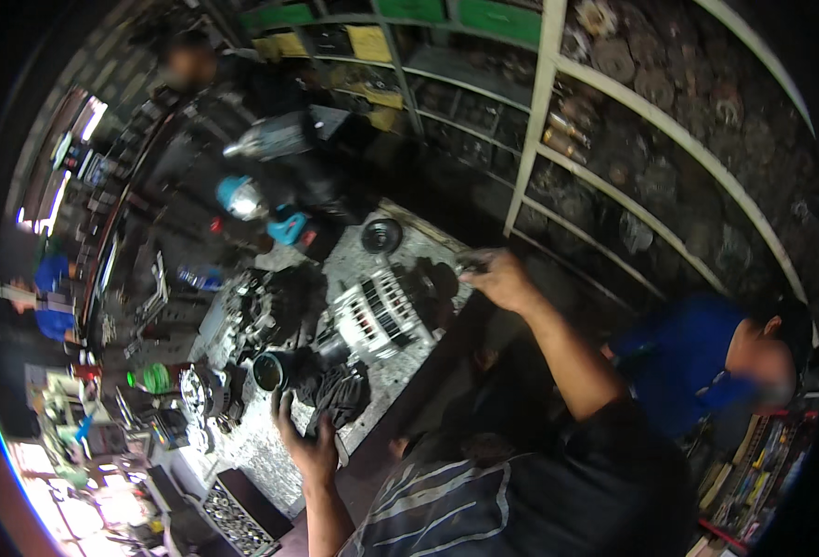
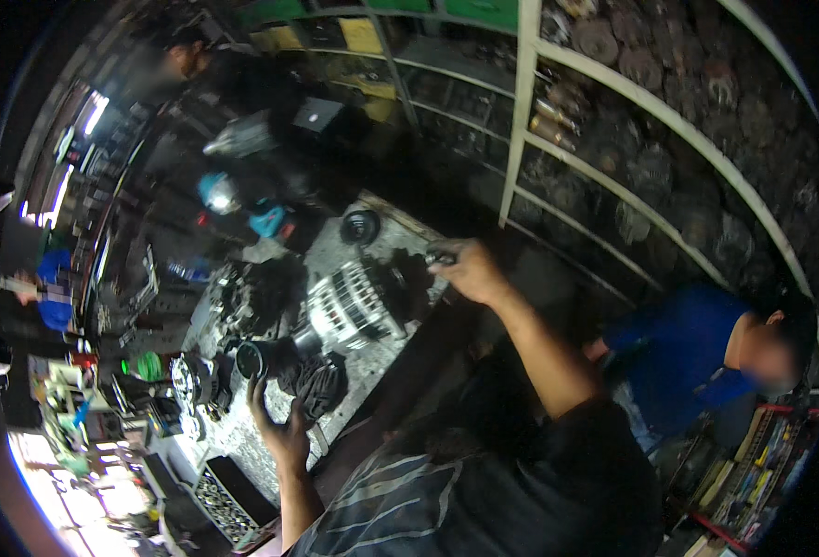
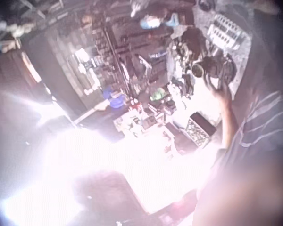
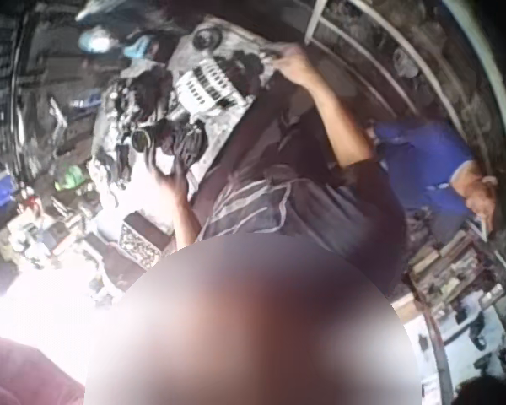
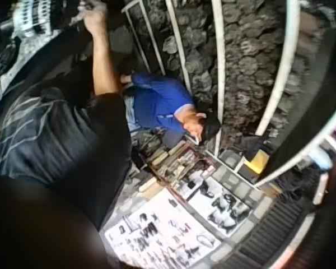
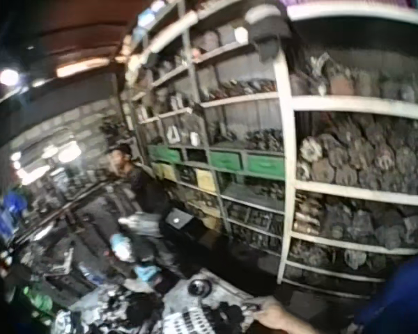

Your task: The person assembles an alternator on a workbench, using a cordless impact driver to tighten bolts and attaching a pulley. They select washers and nuts from a tray, place them on the alternator, and secure the components.

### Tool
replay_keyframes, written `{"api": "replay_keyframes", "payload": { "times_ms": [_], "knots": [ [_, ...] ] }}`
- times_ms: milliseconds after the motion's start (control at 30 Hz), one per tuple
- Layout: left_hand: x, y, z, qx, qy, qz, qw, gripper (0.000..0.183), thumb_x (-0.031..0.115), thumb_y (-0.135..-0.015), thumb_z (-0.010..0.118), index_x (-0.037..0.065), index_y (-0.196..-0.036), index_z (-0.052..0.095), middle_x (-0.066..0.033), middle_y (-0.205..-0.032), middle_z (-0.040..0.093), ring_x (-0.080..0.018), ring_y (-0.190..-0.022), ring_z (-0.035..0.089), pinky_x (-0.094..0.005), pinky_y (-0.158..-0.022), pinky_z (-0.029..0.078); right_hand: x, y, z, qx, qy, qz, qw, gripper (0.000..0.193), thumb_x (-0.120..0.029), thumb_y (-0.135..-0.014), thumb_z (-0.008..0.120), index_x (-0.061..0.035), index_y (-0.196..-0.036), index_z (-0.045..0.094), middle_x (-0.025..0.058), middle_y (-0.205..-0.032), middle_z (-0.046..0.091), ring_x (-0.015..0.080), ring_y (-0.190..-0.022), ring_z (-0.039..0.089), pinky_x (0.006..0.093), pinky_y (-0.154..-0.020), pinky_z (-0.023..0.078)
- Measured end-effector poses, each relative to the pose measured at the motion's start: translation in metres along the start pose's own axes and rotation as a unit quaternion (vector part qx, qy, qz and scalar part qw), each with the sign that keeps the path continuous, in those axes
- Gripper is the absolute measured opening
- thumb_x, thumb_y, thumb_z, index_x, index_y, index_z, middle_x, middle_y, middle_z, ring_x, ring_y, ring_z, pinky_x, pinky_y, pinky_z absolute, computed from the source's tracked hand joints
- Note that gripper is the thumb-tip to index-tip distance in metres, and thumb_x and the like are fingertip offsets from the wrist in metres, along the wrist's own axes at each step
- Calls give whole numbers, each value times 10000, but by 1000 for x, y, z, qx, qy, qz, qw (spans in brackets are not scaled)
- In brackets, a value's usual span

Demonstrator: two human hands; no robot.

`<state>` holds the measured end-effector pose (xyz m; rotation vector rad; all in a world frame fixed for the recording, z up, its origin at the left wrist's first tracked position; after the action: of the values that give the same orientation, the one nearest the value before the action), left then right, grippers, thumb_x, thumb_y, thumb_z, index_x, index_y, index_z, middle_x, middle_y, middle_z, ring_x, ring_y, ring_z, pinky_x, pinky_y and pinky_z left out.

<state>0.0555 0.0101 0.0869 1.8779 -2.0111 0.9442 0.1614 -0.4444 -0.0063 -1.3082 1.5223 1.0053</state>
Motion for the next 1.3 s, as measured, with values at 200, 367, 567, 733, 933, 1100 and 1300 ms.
{"api": "replay_keyframes", "payload": {
  "times_ms": [200,367,567,733,933,1100,1300],
  "knots": [
    [16,-57,105,-209,92,-102,968,912,209,-982,816,44,-1704,284,-271,-1697,401,-399,-1564,415,-503,-1286,337,40,-10,52,-98,-38,-69,992,431,-234,-908,854,-75,-1303,785,224,-1328,753,322,-1263,711,413,-1098,542],
    [17,-48,119,-232,97,-155,955,1012,10,-940,791,80,-1735,169,-247,-1625,481,-364,-1489,508,-521,-1235,432,40,-18,63,-123,-90,-74,986,404,-224,-933,825,-54,-1297,784,202,-1315,764,340,-1224,729,408,-1079,563],
    [10,-46,128,-215,72,-181,957,1072,-77,-889,748,89,-1745,126,-222,-1624,489,-343,-1484,519,-523,-1226,445,22,-26,72,-145,-109,-96,979,385,-212,-940,832,-27,-1274,789,191,-1316,762,326,-1308,678,414,-1137,518],
    [56,-79,105,-151,82,-76,982,1003,-21,-762,667,58,-1703,328,-230,-1674,440,-356,-1566,424,-504,-1287,351,25,-30,75,-143,-151,-52,977,442,-269,-928,853,-38,-1297,778,192,-1318,761,340,-1269,697,411,-1129,522],
    [201,-111,170,-246,-213,200,924,919,265,-775,854,72,-1599,496,-246,-1689,418,-504,-1600,311,-682,-1301,220,27,-35,74,-133,-119,11,984,357,-70,-855,798,-5,-1206,795,238,-1131,792,325,-928,774,410,-870,608],
    [222,-132,224,-265,-297,200,895,550,382,-873,791,142,-1362,716,-243,-1552,579,-486,-1497,461,-679,-1241,315,3,-35,41,-139,2,-61,988,399,-38,-811,754,62,-1196,773,262,-1008,795,307,-869,771,420,-794,604],
    [213,-138,221,-237,-263,201,913,477,379,-858,792,146,-1273,761,-222,-1492,630,-464,-1403,541,-656,-1196,375,21,-28,43,-194,-41,58,978,531,-161,-829,759,57,-1313,732,285,-1114,777,356,-1056,759,428,-960,583]
  ]
}}
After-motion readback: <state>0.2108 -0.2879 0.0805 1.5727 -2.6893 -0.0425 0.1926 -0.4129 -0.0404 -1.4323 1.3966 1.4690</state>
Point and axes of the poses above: each hand's wrist, its own y-axis away from the middle knuckle, its own z-axis out of the palm, x = y × z, the point moved 8 cm from there along -y, towards the middle knuckle
